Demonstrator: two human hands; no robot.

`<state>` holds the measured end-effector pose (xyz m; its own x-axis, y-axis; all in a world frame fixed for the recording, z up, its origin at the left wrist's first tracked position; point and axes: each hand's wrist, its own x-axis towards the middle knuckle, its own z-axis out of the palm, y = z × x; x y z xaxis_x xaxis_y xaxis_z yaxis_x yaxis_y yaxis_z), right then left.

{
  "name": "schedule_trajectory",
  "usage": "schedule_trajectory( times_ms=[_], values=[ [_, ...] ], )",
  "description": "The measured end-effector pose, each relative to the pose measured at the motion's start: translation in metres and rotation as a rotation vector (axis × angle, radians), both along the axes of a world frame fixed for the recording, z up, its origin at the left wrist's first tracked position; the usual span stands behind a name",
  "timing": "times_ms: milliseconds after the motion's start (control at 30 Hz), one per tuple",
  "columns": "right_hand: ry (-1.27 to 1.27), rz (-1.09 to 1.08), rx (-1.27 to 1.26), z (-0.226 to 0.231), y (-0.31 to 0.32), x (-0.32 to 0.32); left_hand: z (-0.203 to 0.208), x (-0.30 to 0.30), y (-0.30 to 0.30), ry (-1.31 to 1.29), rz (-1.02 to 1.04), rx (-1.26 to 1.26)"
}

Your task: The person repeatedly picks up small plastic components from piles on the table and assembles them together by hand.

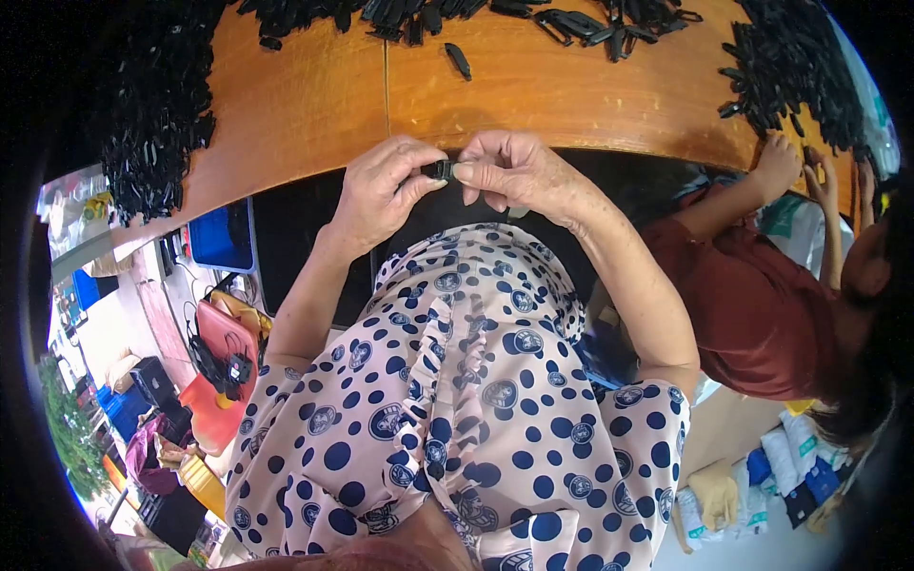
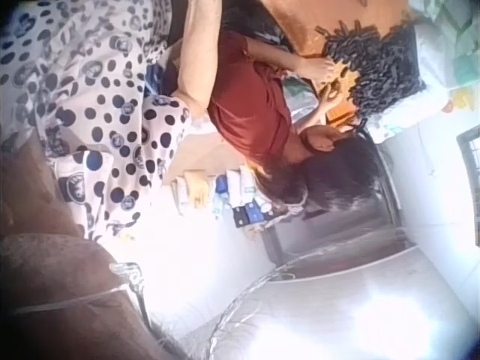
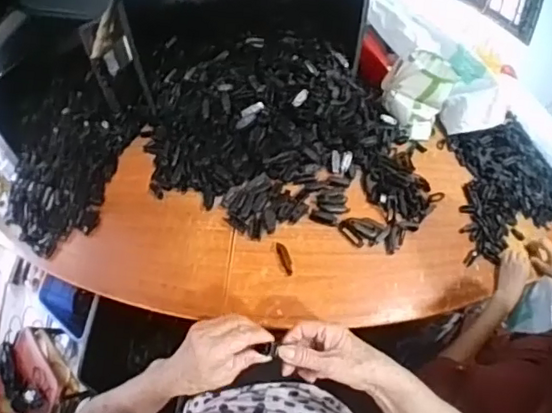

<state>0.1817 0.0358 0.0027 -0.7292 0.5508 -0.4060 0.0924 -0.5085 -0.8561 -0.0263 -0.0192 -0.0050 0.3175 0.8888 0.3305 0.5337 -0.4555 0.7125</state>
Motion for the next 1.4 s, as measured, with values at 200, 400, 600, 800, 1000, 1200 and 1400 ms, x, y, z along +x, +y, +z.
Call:
schedule_trajectory(
  times_ms=[200,400,600,800,1000,1200,1400],
  values=[
    [-0.015,0.097,-0.17,-0.012,-0.001,-0.005,0.005,-0.004,-0.009,0.055,-0.034,0.032],
    [0.191,0.017,-0.351,-0.009,-0.014,-0.016,0.017,0.001,-0.018,-0.351,0.098,-0.487],
    [0.391,0.17,-0.435,-0.013,-0.025,-0.042,-0.003,-0.009,-0.036,-1.053,0.201,-0.748],
    [0.393,0.14,-0.432,-0.034,-0.033,-0.063,-0.021,-0.012,-0.053,-1.204,0.308,-0.733],
    [0.169,0.273,-0.085,-0.01,-0.03,-0.087,-0.009,-0.033,-0.068,-0.812,0.437,-0.646],
    [-0.398,-0.012,1.144,-0.006,0.036,-0.042,-0.002,-0.117,-0.094,0.563,0.602,-0.164],
    [-0.675,0.165,1.68,-0.009,0.091,-0.031,0.009,-0.097,0.028,0.553,0.332,0.264]
  ],
)
